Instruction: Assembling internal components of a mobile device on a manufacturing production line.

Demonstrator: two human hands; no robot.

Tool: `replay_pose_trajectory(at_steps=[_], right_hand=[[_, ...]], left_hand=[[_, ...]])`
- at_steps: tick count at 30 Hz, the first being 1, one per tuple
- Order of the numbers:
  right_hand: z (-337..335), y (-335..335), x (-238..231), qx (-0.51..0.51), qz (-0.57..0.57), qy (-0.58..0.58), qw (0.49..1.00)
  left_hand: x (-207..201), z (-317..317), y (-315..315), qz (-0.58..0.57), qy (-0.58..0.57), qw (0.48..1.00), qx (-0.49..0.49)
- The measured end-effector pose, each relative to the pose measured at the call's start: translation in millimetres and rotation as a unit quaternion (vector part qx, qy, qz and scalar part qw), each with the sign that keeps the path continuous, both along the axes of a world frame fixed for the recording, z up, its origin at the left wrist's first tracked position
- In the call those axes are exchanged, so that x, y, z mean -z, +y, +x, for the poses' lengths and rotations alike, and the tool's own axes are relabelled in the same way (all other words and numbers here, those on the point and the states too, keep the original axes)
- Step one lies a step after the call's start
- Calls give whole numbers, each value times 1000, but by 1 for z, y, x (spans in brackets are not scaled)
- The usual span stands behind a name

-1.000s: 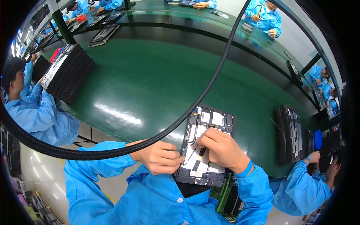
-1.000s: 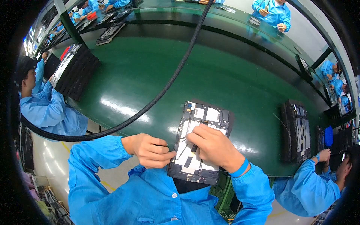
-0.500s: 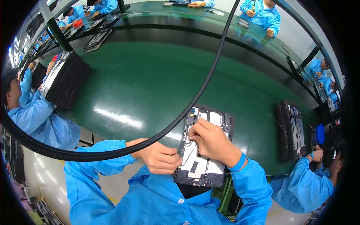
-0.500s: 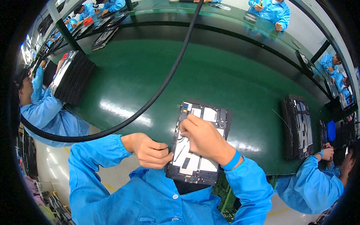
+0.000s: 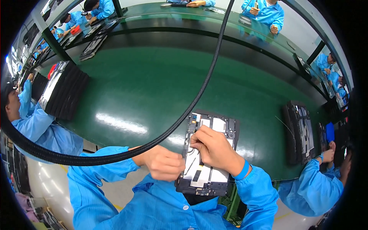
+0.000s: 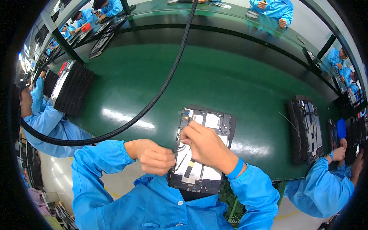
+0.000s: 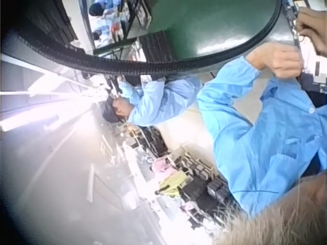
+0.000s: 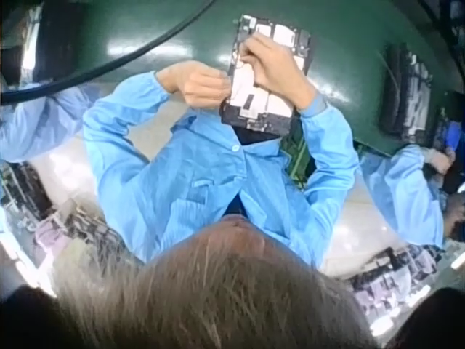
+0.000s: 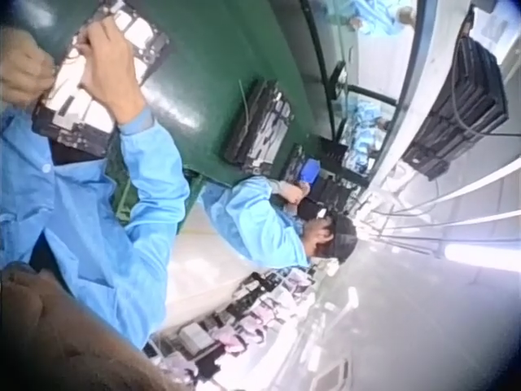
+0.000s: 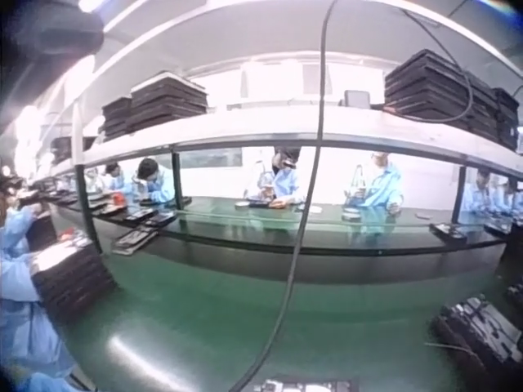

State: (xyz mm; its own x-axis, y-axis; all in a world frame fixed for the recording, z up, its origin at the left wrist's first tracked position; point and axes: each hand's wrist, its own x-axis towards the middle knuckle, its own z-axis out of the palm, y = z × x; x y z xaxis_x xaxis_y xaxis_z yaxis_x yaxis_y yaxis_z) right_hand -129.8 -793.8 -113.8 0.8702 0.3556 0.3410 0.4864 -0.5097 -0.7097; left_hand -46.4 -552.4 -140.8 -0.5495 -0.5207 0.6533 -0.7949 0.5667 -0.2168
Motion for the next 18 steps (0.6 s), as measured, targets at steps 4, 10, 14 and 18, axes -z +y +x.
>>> replay_pose_trajectory(at_steps=[4, 10, 14, 18], right_hand=[[-1, 0, 1, -1, 8, 6, 1000], [1, 1, 3, 6, 42, 6, 999], [0, -2, -1, 1, 45, 51, 998], [0, -2, -1, 5, 51, 65, 997]], left_hand=[[4, 5, 3, 32, 45, 997, -58], [1, 14, 2, 23, 5, 998, -59], [0, 15, 0, 9, -15, 998, -67], [2, 16, 2, 9, 3, 997, -76]])
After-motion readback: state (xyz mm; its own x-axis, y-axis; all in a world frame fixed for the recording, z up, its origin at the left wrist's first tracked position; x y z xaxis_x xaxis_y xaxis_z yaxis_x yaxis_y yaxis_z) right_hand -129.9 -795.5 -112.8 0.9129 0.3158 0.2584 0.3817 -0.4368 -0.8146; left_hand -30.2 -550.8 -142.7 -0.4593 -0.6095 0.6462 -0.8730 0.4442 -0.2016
